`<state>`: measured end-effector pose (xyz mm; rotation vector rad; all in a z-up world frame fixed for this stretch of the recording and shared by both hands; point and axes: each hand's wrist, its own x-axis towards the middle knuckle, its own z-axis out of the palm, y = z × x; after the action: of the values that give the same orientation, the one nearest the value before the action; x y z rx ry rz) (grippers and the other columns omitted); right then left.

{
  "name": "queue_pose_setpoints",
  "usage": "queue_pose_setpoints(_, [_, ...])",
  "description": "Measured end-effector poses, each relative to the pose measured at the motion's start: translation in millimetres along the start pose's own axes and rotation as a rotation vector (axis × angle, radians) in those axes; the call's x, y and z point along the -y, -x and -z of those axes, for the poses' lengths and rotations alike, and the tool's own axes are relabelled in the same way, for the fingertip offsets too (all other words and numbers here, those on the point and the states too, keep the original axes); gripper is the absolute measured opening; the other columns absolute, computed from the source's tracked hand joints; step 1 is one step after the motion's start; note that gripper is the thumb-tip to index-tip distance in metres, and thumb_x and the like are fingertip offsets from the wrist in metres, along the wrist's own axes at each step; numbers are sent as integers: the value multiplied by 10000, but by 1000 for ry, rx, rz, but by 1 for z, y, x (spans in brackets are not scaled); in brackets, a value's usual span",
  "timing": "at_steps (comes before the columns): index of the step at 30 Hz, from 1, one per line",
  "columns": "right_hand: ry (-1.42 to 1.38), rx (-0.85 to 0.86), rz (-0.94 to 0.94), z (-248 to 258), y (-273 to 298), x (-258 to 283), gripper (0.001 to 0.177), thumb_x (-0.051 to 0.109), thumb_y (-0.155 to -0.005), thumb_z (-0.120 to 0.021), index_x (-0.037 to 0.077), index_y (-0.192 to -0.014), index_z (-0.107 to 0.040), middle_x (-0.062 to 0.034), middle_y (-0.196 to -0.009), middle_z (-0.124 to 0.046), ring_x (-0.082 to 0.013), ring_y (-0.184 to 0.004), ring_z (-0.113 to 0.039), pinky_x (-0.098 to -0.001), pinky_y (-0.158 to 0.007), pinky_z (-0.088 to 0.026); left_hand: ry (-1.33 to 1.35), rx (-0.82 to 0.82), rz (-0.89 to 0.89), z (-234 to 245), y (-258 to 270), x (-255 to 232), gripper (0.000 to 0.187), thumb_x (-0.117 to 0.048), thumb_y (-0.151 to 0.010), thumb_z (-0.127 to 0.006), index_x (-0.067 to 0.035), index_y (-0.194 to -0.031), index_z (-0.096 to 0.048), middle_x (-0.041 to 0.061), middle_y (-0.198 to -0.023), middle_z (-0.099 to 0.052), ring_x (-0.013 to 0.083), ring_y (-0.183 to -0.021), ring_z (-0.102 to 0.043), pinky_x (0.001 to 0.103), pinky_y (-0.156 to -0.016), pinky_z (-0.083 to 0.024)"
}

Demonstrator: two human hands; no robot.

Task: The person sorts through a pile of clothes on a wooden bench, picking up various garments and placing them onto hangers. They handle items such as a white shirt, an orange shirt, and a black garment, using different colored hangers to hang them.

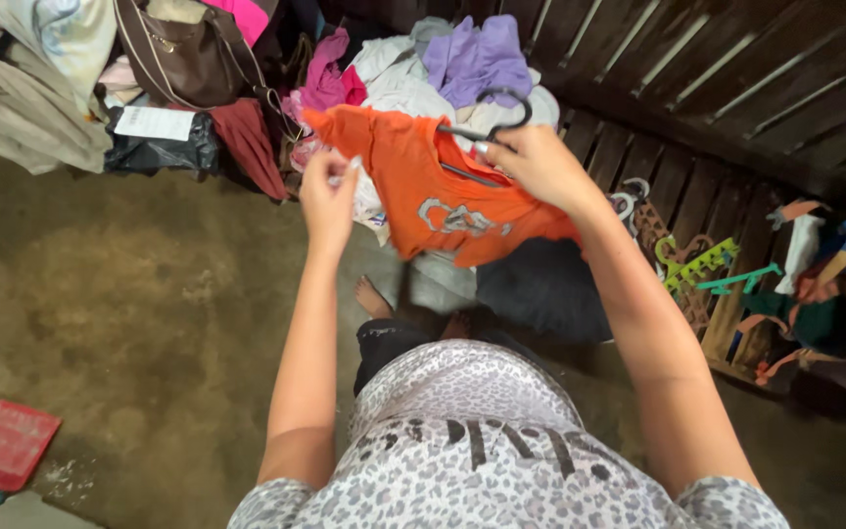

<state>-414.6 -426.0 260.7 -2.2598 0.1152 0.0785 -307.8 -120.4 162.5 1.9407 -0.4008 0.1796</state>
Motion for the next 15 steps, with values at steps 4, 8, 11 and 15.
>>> queue_pose_setpoints(4, [-34,66,75,-7,13,4,276,277,-1004,-626,46,-1039,-774,-177,-688,-637,-209,-578,-537,-360,-610,-461,76,-76,147,-16,15,85,447,-148,-898,-748,5,-1229,-490,101,-1139,-570,181,-892,-630,334,-760,-535])
queue_pose_setpoints(8, [-81,75,117,-18,18,4,267,277,-1000,-633,59,-1027,-785,-158,-669,-628,-180,-586,-529,-351,-622,-471,97,6,229,-31,18,137,308,-158,-958,-752,2,-1155,-577,95,-1008,-666,158,-852,-619,330,-773,-525])
queue_pose_setpoints(11, [1,77,1,-16,22,-3,298,293,-1021,-653,13,-989,-750,-159,-662,-608,-188,-605,-499,-367,-624,-463,-358,31,310,-3,8,152,199,-105,-1050,-702,65,-1024,-601,186,-831,-582,231,-773,-513,345,-725,-479])
queue_pose_setpoints(15, [-48,62,11,-19,33,-10,281,287,-1009,-647,39,-995,-779,-137,-662,-615,-164,-626,-507,-372,-639,-469,-131,-212,187,37,7,99,347,-127,-936,-721,-10,-1260,-676,142,-1021,-682,284,-915,-607,401,-843,-502])
